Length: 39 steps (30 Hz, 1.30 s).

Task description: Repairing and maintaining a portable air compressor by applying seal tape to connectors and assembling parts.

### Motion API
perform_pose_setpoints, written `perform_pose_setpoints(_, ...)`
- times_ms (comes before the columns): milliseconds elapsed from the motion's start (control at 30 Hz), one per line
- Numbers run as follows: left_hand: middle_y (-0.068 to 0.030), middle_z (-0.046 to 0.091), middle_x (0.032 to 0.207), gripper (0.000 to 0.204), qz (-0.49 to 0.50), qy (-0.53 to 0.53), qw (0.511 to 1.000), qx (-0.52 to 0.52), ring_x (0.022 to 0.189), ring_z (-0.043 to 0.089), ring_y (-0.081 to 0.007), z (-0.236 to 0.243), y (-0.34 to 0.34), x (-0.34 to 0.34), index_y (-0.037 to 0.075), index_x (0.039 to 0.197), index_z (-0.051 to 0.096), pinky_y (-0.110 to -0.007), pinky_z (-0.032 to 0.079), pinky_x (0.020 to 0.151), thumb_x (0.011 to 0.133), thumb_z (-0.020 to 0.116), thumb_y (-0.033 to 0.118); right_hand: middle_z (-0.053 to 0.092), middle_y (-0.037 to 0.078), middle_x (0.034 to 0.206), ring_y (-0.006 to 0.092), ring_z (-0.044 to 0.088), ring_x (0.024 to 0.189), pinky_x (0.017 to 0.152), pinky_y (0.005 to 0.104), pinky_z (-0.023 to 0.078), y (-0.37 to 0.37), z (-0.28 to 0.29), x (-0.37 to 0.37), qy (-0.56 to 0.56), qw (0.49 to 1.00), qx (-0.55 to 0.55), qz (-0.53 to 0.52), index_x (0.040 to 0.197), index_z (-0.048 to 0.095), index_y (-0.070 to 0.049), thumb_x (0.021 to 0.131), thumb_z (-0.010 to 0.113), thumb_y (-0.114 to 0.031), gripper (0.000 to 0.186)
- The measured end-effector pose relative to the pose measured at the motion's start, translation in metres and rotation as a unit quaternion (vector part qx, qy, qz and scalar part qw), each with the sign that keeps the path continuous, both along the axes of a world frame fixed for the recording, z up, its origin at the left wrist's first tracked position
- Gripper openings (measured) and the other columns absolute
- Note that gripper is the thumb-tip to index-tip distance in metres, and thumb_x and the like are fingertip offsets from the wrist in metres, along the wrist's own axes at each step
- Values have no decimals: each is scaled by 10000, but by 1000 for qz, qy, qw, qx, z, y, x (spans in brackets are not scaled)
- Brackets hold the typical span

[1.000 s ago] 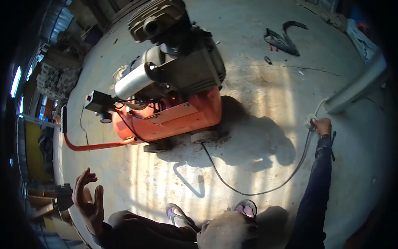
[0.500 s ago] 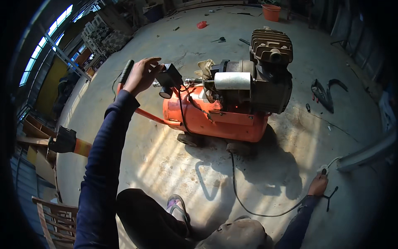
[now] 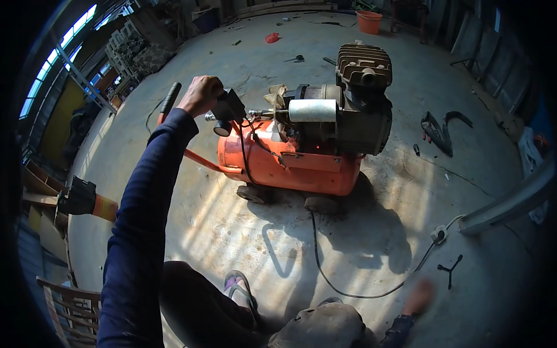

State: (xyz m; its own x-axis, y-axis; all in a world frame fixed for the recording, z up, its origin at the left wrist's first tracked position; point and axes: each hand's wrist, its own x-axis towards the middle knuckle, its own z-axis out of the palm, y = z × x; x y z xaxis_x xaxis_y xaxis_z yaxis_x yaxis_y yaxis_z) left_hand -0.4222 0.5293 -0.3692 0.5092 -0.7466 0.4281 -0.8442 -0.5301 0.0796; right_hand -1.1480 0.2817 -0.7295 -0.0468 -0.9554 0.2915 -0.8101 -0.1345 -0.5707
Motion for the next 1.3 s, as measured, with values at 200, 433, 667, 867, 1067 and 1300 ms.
perform_pose_setpoints(200, -234, 680, 810, 148, 7, 22, 1000, 9, 772, 676, -402, 9, 1, -11, -39, 881, 719, -434, 529, 709, 839, 663, 92, 692, 189, 847, 354, 660, 750, 662, 438, 509, -2, 6, 14, -19, 1000, 24, 3, 889, 681, 27, 991, 623, -263, 314)
perform_pose_setpoints(433, -228, 695, 813, 162, 27, -40, 998, -28, 803, 681, -400, 13, 1, -32, -7, 857, 752, -458, 549, 766, 836, 686, 140, 694, 203, 838, 349, 661, 752, 669, 422, 503, -6, 20, 44, -29, 998, 48, 30, 917, 681, 36, 995, 620, -266, 318)
perform_pose_setpoints(667, -221, 686, 792, 169, 14, -80, 993, -89, 779, 659, -391, -11, -1, -31, 2, 820, 757, -438, 541, 746, 831, 693, 157, 692, 211, 832, 350, 661, 729, 663, 422, 502, -2, 10, 52, -31, 998, 50, 30, 908, 677, 38, 990, 620, -244, 299)
perform_pose_setpoints(867, -197, 692, 787, 146, 8, -75, 994, -77, 729, 684, -342, -10, -1, -19, 6, 829, 759, -370, 540, 697, 830, 712, 144, 689, 211, 803, 347, 661, 704, 651, 417, 502, 2, 0, 66, -43, 997, 56, 42, 895, 668, 46, 985, 620, -230, 293)
perform_pose_setpoints(1067, -196, 703, 832, 138, 70, -17, 990, -117, 780, 691, -364, -22, -6, -19, 8, 873, 751, -393, 543, 737, 822, 683, 116, 657, 173, 734, 297, 605, 645, 645, 395, 480, 8, 15, 65, -76, 995, 54, 43, 846, 645, 29, 977, 625, -222, 284)
perform_pose_setpoints(1300, -196, 702, 840, 133, 70, -52, 991, -100, 813, 687, -373, -18, -1, -15, 8, 882, 745, -416, 535, 755, 815, 674, 98, 660, 191, 728, 316, 617, 628, 624, 410, 486, 32, 18, 57, -38, 994, 78, 63, 851, 652, 41, 976, 621, -197, 271)
